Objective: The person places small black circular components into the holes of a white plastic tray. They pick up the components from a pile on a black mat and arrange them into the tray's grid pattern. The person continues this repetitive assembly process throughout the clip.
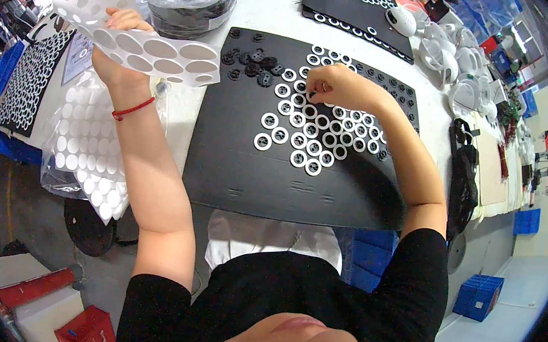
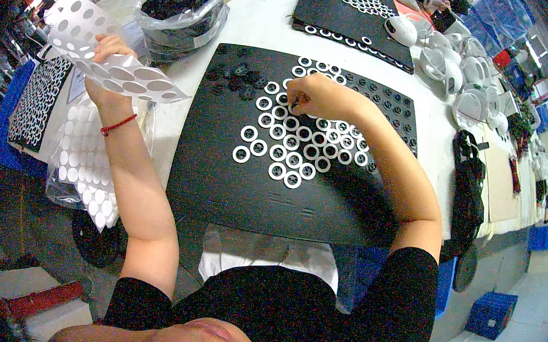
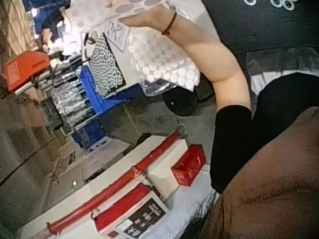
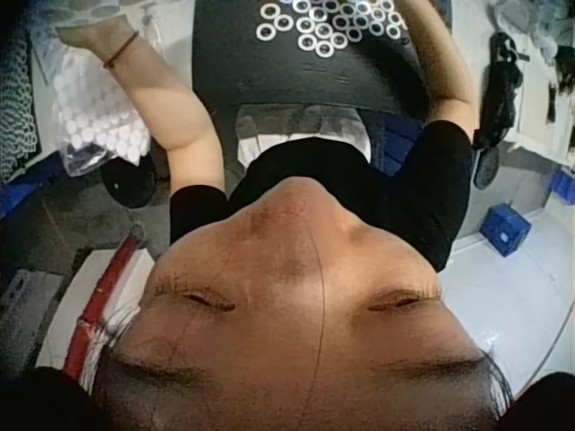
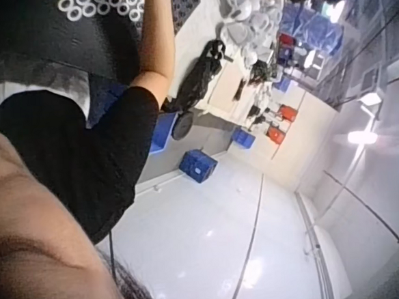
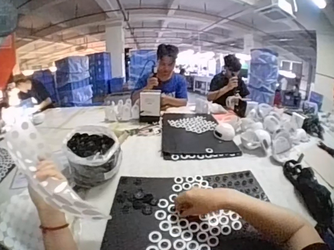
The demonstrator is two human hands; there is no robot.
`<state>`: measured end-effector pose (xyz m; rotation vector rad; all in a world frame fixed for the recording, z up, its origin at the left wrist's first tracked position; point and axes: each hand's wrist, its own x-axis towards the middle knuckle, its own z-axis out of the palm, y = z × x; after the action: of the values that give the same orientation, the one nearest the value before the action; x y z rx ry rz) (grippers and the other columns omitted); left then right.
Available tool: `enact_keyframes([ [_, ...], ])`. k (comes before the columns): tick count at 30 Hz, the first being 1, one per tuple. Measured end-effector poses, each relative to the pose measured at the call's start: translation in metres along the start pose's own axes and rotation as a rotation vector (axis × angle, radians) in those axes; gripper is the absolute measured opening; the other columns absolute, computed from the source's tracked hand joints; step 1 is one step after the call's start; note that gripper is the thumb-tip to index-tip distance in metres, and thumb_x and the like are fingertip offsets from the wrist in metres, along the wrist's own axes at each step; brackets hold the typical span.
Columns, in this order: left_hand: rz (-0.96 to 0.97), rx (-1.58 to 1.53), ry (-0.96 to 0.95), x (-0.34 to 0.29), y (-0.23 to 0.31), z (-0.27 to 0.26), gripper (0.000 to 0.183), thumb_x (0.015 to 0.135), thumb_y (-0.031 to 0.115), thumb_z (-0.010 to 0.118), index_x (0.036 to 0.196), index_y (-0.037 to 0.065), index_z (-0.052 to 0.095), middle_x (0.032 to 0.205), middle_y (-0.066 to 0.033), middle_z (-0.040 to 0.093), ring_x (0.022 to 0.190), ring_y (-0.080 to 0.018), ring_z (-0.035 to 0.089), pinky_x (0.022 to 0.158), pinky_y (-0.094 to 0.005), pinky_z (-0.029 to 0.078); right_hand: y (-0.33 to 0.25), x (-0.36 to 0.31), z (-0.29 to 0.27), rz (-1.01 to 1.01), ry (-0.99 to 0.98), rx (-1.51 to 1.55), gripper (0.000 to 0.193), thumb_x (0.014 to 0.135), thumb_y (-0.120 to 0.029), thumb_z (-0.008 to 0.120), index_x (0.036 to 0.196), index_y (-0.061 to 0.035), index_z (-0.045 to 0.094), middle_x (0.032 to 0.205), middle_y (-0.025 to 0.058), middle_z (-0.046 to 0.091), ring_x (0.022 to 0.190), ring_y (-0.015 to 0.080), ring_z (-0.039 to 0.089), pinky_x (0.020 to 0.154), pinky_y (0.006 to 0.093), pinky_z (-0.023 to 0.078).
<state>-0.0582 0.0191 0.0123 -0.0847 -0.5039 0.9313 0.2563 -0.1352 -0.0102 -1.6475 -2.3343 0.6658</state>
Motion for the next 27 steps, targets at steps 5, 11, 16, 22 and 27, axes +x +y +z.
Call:
enact_keyframes([
  [5, -0.022, -0.006, 0.012, -0.001, -0.002, 0.001, 0.009, 0.077, 0.004, 0.049, 0.085, 0.001, 0.053, 0.063, -0.0018, 0.047, 0.052, -0.0091, 0.046, 0.053, -0.0188, 0.043, 0.007, 0.005, -0.008, 0.062, 0.004, -0.049, 0.014, 0.072, -0.005, 0.065, 0.083, -0.0003, 0.058, 0.069, 0.0090, 0.058, 0.065, 0.0176, 0.055, 0.061, 0.0297, 0.045],
  [11, -0.016, 0.003, -0.002, -0.001, -0.001, 0.001, 0.009, 0.077, 0.004, 0.048, 0.085, 0.001, 0.053, 0.062, -0.0017, 0.047, 0.052, -0.0092, 0.046, 0.052, -0.0187, 0.043, 0.010, 0.011, -0.011, 0.064, 0.038, -0.052, 0.014, 0.073, -0.007, 0.064, 0.083, -0.0001, 0.058, 0.070, 0.0098, 0.058, 0.063, 0.0190, 0.055, 0.059, 0.0302, 0.044],
  [16, -0.018, 0.024, -0.006, 0.000, 0.000, 0.000, 0.010, 0.077, 0.004, 0.049, 0.085, 0.001, 0.053, 0.062, -0.0018, 0.048, 0.053, -0.0091, 0.047, 0.053, -0.0184, 0.043, 0.005, 0.020, 0.002, -0.029, 0.067, -0.056, 0.011, 0.075, -0.008, 0.062, 0.082, -0.0002, 0.058, 0.070, 0.0100, 0.058, 0.063, 0.0191, 0.056, 0.058, 0.0305, 0.044],
  [22, -0.003, 0.037, -0.004, 0.000, -0.002, 0.000, 0.009, 0.077, 0.005, 0.049, 0.084, 0.002, 0.053, 0.063, -0.0016, 0.048, 0.054, -0.0089, 0.047, 0.053, -0.0182, 0.043, 0.000, 0.016, -0.001, -0.072, 0.059, -0.031, 0.011, 0.074, -0.005, 0.062, 0.082, 0.0003, 0.057, 0.070, 0.0105, 0.058, 0.064, 0.0198, 0.056, 0.059, 0.0312, 0.045],
  [27, -0.004, 0.042, -0.009, -0.001, 0.000, -0.001, 0.009, 0.077, 0.005, 0.050, 0.085, 0.001, 0.053, 0.063, -0.0017, 0.048, 0.054, -0.0089, 0.047, 0.054, -0.0185, 0.043, -0.005, 0.002, -0.015, -0.004, 0.060, -0.057, 0.012, 0.072, -0.005, 0.064, 0.080, 0.0007, 0.058, 0.072, 0.0110, 0.061, 0.065, 0.0202, 0.058, 0.060, 0.0309, 0.046],
])
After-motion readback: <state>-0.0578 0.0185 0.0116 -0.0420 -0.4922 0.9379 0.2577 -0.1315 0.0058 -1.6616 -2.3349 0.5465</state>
